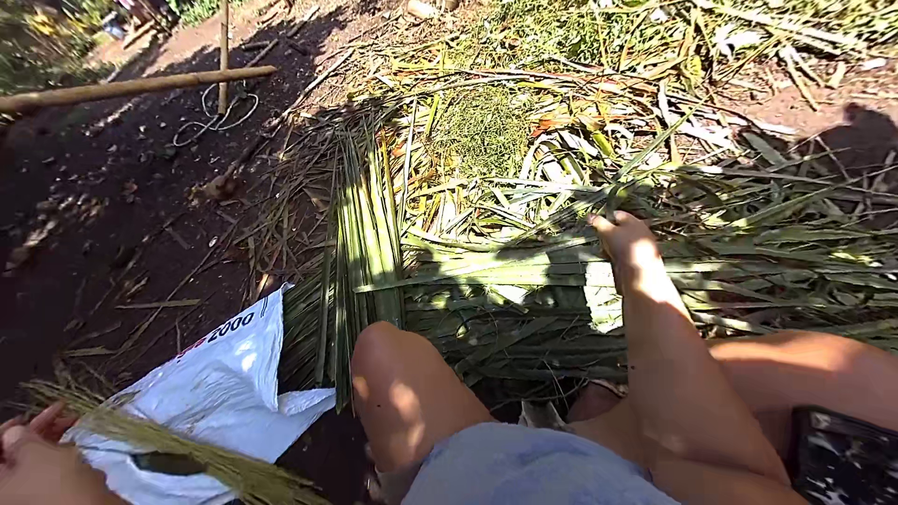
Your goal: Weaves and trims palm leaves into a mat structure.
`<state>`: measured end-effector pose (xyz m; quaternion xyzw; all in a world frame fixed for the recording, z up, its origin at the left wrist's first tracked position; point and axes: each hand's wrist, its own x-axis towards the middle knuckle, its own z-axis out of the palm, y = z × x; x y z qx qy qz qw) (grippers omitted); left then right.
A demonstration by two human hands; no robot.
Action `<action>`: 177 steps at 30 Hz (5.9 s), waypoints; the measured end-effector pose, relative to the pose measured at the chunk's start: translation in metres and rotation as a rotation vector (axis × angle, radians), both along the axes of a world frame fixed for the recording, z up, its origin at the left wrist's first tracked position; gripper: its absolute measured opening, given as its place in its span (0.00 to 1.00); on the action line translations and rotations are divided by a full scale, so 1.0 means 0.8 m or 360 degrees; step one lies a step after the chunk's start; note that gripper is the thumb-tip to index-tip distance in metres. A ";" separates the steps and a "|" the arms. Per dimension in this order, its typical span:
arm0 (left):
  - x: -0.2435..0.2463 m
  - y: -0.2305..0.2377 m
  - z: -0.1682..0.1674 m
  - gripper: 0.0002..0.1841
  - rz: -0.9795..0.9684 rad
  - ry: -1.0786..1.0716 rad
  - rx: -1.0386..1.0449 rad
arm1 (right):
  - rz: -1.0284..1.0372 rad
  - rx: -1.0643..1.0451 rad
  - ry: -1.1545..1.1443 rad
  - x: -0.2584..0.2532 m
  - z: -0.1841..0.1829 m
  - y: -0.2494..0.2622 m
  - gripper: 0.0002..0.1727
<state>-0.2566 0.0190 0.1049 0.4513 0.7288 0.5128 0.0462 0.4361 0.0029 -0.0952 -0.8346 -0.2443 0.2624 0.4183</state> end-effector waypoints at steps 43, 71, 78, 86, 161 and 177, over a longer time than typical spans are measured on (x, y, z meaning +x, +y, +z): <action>0.440 -0.003 -0.113 0.08 -0.1369 -0.0814 0.0614 | 0.1162 0.0663 -0.0378 -0.270 0.093 -0.034 0.23; 0.423 0.009 -0.129 0.07 -0.1378 -0.0661 0.0548 | 0.1217 -0.0091 -0.0465 -0.207 0.043 0.020 0.19; 0.426 0.009 -0.141 0.06 -0.1518 -0.0650 0.0508 | 0.1364 -0.0088 -0.0354 -0.221 0.060 0.013 0.17; 0.405 0.007 -0.128 0.06 -0.1485 -0.0630 0.0575 | 0.1294 -0.0250 -0.0389 -0.207 0.022 0.023 0.18; 0.385 -0.020 -0.093 0.09 -0.0778 -0.1146 0.0616 | 0.1062 0.0895 0.1856 -0.177 0.100 -0.010 0.23; 0.403 -0.022 -0.118 0.07 -0.0708 -0.1596 0.0080 | 0.0780 0.0964 0.1902 -0.152 0.090 0.000 0.14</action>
